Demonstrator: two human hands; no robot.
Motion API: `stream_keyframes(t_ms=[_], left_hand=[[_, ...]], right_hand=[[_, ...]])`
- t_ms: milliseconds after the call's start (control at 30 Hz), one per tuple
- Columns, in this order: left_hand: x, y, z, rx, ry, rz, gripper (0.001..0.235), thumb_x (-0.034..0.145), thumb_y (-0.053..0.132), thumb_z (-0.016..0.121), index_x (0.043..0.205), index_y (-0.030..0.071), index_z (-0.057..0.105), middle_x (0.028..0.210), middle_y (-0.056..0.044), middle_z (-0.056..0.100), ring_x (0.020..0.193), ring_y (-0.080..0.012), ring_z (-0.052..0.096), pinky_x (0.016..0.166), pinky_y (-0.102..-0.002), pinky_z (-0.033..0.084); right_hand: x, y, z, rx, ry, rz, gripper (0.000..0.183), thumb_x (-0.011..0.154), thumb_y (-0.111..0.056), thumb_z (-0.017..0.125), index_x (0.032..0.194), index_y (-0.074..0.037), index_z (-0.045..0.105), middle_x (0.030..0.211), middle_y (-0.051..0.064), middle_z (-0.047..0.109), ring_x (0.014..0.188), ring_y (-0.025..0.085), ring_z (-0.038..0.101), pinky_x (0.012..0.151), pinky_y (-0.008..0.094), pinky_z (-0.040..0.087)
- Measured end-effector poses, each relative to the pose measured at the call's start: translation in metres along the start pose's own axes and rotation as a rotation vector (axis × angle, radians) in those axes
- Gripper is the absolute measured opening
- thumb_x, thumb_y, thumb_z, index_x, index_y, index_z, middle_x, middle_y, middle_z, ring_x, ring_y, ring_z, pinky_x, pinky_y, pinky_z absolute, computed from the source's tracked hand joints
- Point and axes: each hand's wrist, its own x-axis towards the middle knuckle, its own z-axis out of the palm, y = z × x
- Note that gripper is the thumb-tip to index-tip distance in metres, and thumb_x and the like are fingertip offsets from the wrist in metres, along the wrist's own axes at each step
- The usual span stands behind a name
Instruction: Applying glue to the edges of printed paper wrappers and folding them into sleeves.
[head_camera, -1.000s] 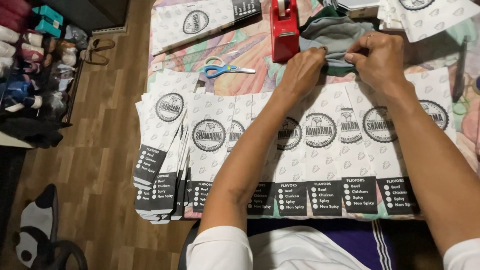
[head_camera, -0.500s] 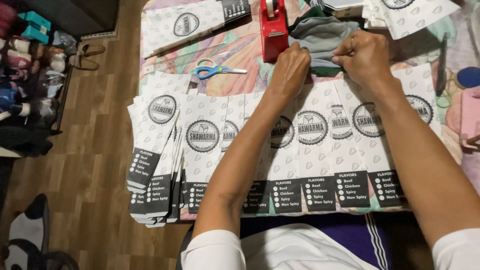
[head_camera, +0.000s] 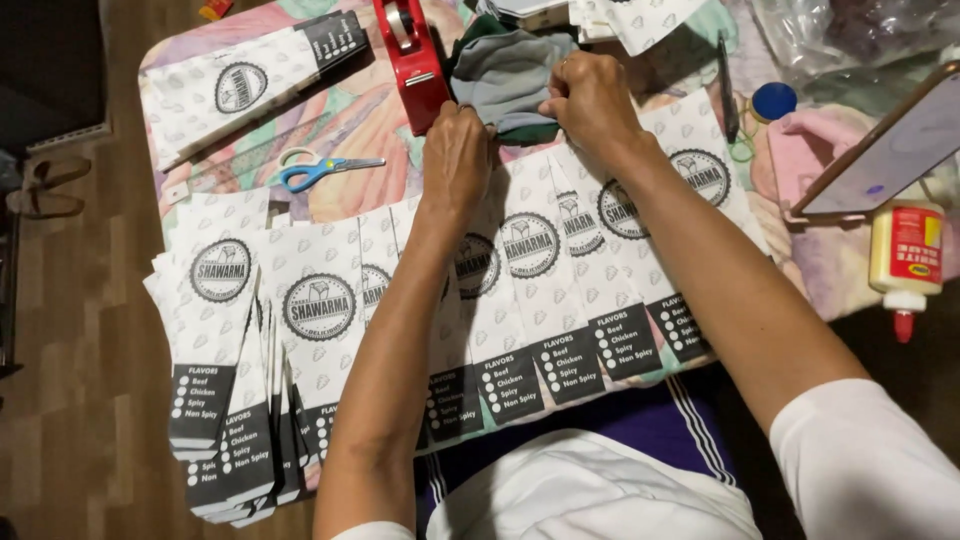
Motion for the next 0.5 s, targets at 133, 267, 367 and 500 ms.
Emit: stream_keyframes(t_ms=[133, 267, 367, 500], left_hand=[[-0.017, 0.007, -0.031, 0.137, 0.066, 0.027, 0.027, 0.096, 0.020, 0.074, 0.091, -0.004, 0.062, 0.081, -0.019, 0.058, 0.062, -0.0376, 0.060, 0.046, -0.047, 0.049], [-0.046, 0.019, -0.091, 0.096, 0.118, 0.070, 0.016, 0.101, 0.008, 0.063, 0.091, -0.002, 0.058, 0.084, -0.014, 0.055, 0.068, -0.0271, 0.052, 0.055, -0.040, 0.043], [-0.076, 0.018, -0.139, 0.014, 0.179, 0.090, 0.023, 0.107, 0.012, 0.057, 0.089, -0.002, 0.054, 0.083, -0.015, 0.054, 0.068, -0.0283, 0.050, 0.058, -0.041, 0.042], [-0.127, 0.014, -0.195, 0.026, 0.240, 0.031, 0.026, 0.104, 0.007, 0.069, 0.084, 0.001, 0.054, 0.077, -0.011, 0.056, 0.059, -0.0180, 0.048, 0.048, -0.030, 0.040]], right_hand=[[-0.010, -0.003, -0.007, -0.052, -0.087, 0.022, 0.028, 0.091, -0.011, 0.089, 0.081, -0.004, 0.065, 0.079, 0.013, 0.069, 0.070, 0.020, 0.070, 0.061, 0.029, 0.064], [-0.043, -0.018, -0.036, 0.163, -0.006, -0.182, 0.020, 0.096, 0.005, 0.080, 0.086, 0.001, 0.063, 0.092, 0.017, 0.066, 0.081, 0.025, 0.063, 0.073, 0.033, 0.061], [-0.084, -0.030, -0.069, 0.185, 0.093, -0.297, 0.018, 0.091, 0.017, 0.079, 0.107, 0.013, 0.074, 0.105, 0.027, 0.072, 0.092, 0.033, 0.069, 0.080, 0.036, 0.062], [-0.150, -0.047, -0.121, 0.051, 0.053, -0.155, 0.002, 0.111, 0.012, 0.073, 0.111, 0.010, 0.071, 0.111, 0.026, 0.074, 0.099, 0.033, 0.072, 0.090, 0.041, 0.060]])
